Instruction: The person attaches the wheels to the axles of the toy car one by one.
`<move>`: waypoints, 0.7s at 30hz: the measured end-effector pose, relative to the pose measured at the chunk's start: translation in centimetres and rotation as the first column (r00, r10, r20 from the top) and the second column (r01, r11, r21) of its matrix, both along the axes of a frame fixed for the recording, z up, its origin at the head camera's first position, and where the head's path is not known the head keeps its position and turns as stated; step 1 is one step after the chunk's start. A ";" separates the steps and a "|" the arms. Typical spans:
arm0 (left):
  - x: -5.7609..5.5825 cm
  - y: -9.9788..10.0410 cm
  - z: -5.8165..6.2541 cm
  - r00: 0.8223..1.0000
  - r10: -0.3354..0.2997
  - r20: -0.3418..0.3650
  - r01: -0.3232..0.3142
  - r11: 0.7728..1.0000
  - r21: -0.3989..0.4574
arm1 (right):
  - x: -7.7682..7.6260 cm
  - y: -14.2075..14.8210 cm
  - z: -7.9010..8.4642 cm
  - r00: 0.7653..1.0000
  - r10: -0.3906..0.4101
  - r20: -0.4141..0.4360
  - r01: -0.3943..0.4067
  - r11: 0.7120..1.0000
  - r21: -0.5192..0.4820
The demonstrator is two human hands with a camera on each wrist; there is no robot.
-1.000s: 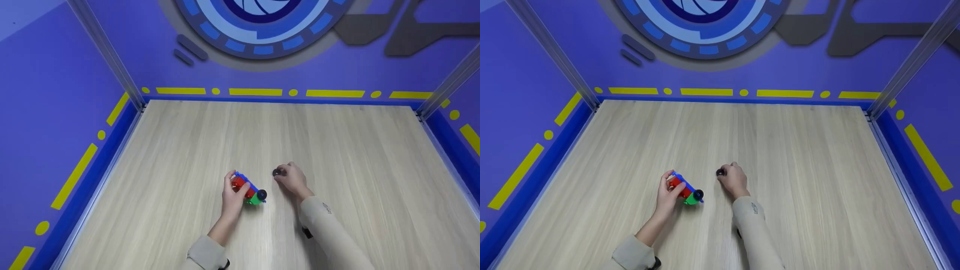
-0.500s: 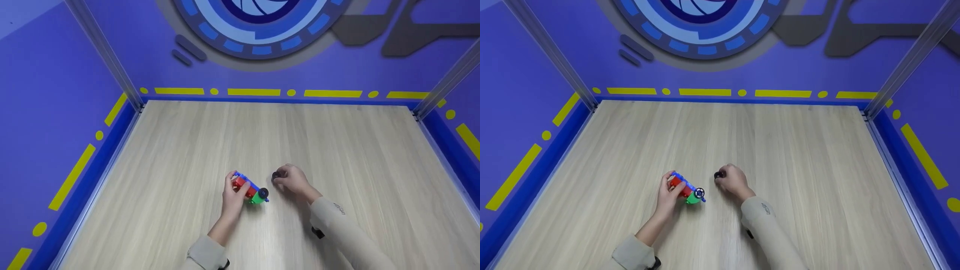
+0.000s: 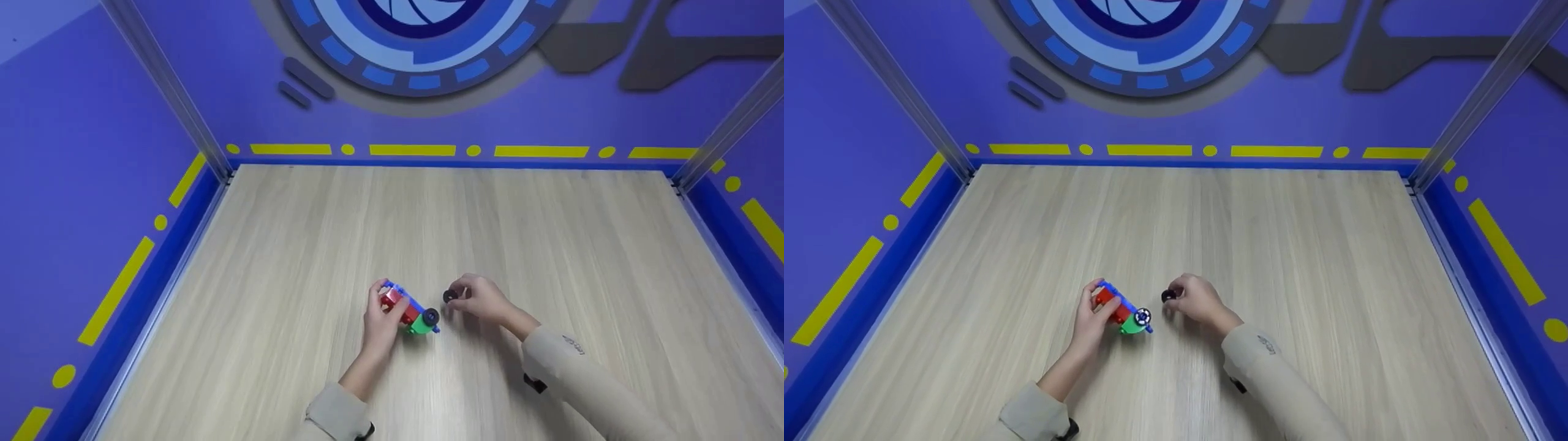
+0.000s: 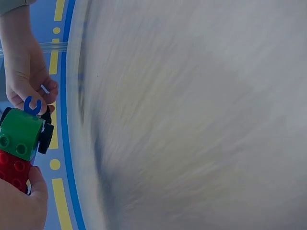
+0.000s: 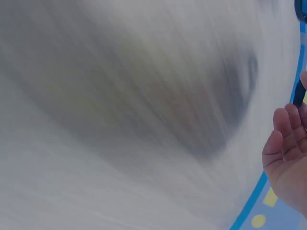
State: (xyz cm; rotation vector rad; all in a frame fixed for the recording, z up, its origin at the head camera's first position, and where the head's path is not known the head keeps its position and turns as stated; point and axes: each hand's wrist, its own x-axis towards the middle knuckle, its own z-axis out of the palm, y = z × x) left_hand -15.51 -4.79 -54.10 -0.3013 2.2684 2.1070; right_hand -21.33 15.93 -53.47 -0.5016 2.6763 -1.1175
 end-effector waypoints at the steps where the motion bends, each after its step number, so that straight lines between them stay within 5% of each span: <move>1: 0.0 0.0 0.0 1.000 -0.003 0.000 0.003 1.000 0.004 | 0.1 0.0 0.2 1.000 0.017 0.004 -0.017 1.000 -0.001; 7: 0.0 -0.1 0.4 1.000 -0.019 0.023 0.018 1.000 0.020 | 0.8 0.2 1.1 0.994 0.109 -0.031 -0.109 0.994 -0.016; 14: 0.9 0.2 3.1 0.998 -0.059 0.030 0.060 0.998 -0.010 | 1.6 0.3 2.5 0.984 0.168 -0.062 -0.169 0.986 -0.011; 21: 0.8 0.5 2.7 0.994 -0.094 0.052 0.093 0.995 0.023 | 2.2 0.1 3.6 0.968 0.221 -0.122 -0.226 0.974 -0.030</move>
